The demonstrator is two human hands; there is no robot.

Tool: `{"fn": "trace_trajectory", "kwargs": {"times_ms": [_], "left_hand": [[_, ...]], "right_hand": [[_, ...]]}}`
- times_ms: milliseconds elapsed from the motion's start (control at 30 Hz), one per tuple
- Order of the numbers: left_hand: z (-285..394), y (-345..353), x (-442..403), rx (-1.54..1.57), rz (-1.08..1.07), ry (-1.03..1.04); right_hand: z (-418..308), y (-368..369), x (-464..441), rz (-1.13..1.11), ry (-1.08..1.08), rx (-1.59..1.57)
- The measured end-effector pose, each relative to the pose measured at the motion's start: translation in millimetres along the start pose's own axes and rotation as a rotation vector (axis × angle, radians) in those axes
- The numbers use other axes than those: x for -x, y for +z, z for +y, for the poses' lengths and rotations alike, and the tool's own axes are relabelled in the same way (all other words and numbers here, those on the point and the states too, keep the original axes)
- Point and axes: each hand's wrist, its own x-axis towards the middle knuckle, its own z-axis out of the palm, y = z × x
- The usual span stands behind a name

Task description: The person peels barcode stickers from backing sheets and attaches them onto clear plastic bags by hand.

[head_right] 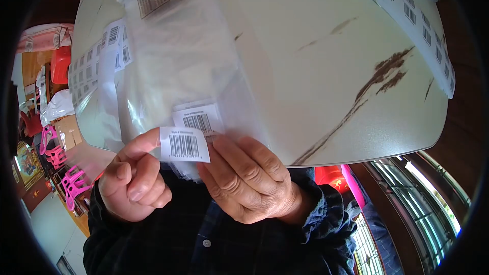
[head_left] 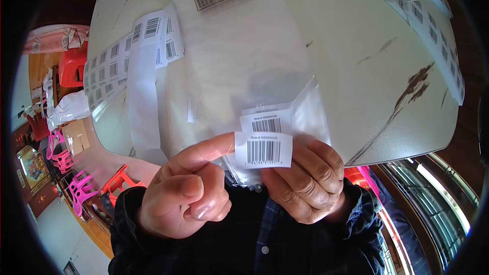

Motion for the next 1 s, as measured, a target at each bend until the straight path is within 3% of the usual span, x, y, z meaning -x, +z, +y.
{"fn": "trace_trajectory", "kwargs": {"times_ms": [333, 467, 633, 1000], "left_hand": [[-10, 10, -10, 0.138, 0.036, 0.047], [-13, 20, -14, 0.125, 0.229, 0.092], [-13, 8, -12, 0.101, 0.105, 0.061], [-16, 17, -13, 0.069, 0.201, 0.086]], "right_hand": [[1, 2, 0, 0.065, -0.024, -0.018], [2, -2, 0, -0.004, -0.028, -0.033], [2, -2, -1, 0.007, -0.023, -0.041], [5, -3, -1, 0.012, -0.025, -0.112]]}}
